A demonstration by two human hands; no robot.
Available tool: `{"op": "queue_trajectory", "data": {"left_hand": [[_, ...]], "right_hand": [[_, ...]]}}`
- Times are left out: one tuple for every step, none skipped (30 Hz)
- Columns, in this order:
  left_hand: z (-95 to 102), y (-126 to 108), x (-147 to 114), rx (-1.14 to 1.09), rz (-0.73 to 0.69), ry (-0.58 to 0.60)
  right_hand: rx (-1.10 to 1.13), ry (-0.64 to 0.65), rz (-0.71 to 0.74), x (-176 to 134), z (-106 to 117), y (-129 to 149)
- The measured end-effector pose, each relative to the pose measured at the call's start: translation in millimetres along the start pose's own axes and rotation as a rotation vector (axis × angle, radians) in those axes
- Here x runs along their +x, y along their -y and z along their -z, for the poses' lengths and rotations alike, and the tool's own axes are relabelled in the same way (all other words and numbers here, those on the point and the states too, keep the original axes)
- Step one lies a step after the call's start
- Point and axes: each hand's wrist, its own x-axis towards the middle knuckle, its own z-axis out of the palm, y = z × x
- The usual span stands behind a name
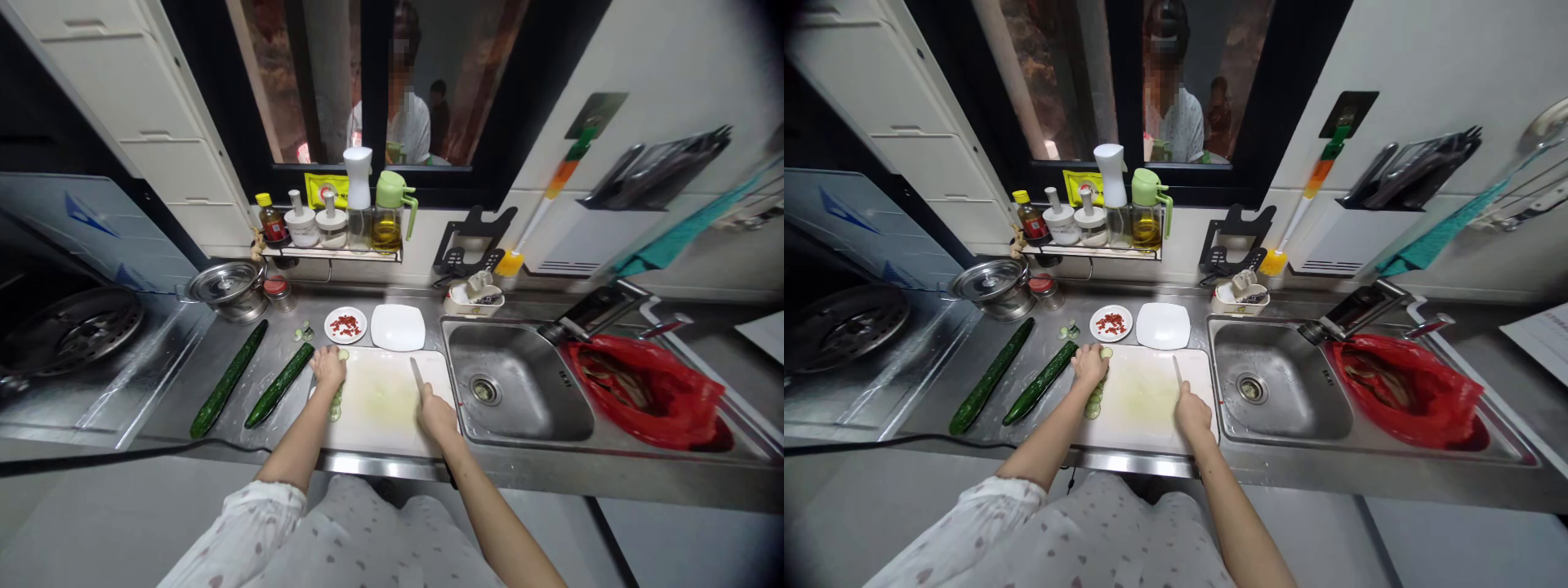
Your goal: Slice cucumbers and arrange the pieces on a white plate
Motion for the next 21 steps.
{"op": "queue_trajectory", "data": {"left_hand": [[0.9,-1,0,-0.021,0.008,-0.005],[2.1,-1,1,-0.045,0.013,-0.006],[3.4,-2,1,-0.074,0.018,-0.005],[4.8,-3,0,-0.107,0.025,-0.002],[5.9,-4,-1,-0.148,0.032,0.005],[6.5,-5,-2,-0.195,0.041,0.014],[6.5,-6,-5,-0.247,0.046,0.029],[5.8,-7,-8,-0.301,0.046,0.051],[4.2,-8,-13,-0.352,0.037,0.081],[1.9,-9,-18,-0.396,0.019,0.122],[-1.0,-10,-23,-0.430,-0.007,0.170],[-4.2,-11,-29,-0.451,-0.037,0.218],[-7.6,-12,-34,-0.459,-0.071,0.263],[-10.8,-13,-39,-0.454,-0.104,0.298],[-13.5,-15,-43,-0.436,-0.137,0.321],[-15.7,-16,-45,-0.409,-0.172,0.330],[-17.3,-18,-47,-0.373,-0.208,0.327],[-18.3,-19,-48,-0.333,-0.244,0.314],[-18.8,-20,-48,-0.291,-0.279,0.293],[-19.0,-21,-47,-0.249,-0.308,0.269],[-19.2,-21,-45,-0.210,-0.325,0.245]], "right_hand": [[-0.004,0.001,0.000,0,0,0],[-0.008,0.002,-0.003,0,1,1],[-0.011,0.002,-0.006,0,1,1],[-0.011,0.004,-0.010,-1,2,2],[-0.010,0.009,-0.015,-1,2,2],[-0.008,0.013,-0.016,-1,3,3],[-0.008,0.018,-0.016,-1,3,3],[-0.009,0.021,-0.014,-1,3,3],[-0.011,0.022,-0.010,-1,4,4],[-0.014,0.024,-0.009,-1,4,4],[-0.016,0.025,-0.008,-1,4,4],[-0.019,0.027,-0.009,-1,4,4],[-0.021,0.030,-0.010,-1,4,4],[-0.021,0.031,-0.010,-1,4,4],[-0.022,0.030,-0.011,-1,3,4],[-0.022,0.027,-0.009,-1,3,4],[-0.022,0.022,-0.006,-1,2,4],[-0.023,0.015,-0.002,-1,1,4],[-0.024,0.008,0.005,-1,1,4],[-0.026,0.004,0.009,-1,0,4],[-0.028,0.002,0.015,-2,0,4]]}}
